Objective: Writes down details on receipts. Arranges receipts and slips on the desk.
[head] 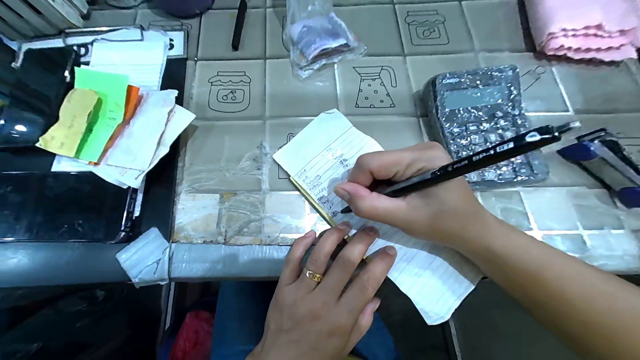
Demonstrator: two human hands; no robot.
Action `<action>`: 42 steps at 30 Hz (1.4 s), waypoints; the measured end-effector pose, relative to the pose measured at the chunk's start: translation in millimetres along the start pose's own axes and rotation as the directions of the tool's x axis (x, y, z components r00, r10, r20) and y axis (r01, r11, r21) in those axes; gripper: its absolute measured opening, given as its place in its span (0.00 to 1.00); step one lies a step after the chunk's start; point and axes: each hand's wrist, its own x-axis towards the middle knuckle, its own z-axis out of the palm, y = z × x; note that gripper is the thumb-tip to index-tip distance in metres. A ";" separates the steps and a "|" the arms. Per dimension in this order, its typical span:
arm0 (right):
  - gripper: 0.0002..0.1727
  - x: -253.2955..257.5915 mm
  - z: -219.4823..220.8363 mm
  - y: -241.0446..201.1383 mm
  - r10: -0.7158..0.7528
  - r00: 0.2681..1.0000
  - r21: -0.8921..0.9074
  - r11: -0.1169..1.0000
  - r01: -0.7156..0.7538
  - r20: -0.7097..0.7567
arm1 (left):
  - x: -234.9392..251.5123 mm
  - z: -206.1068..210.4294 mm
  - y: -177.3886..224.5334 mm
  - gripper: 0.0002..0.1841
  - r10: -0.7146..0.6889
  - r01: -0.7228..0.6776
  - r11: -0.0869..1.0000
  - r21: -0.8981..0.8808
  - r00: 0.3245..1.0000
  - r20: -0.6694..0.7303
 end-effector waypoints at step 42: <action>0.12 -2.0 -17.7 8.7 0.091 0.987 0.002 0.996 -0.091 -0.131 | -1.9 1.9 -0.5 0.25 0.002 -0.002 0.999 0.033 1.000 0.021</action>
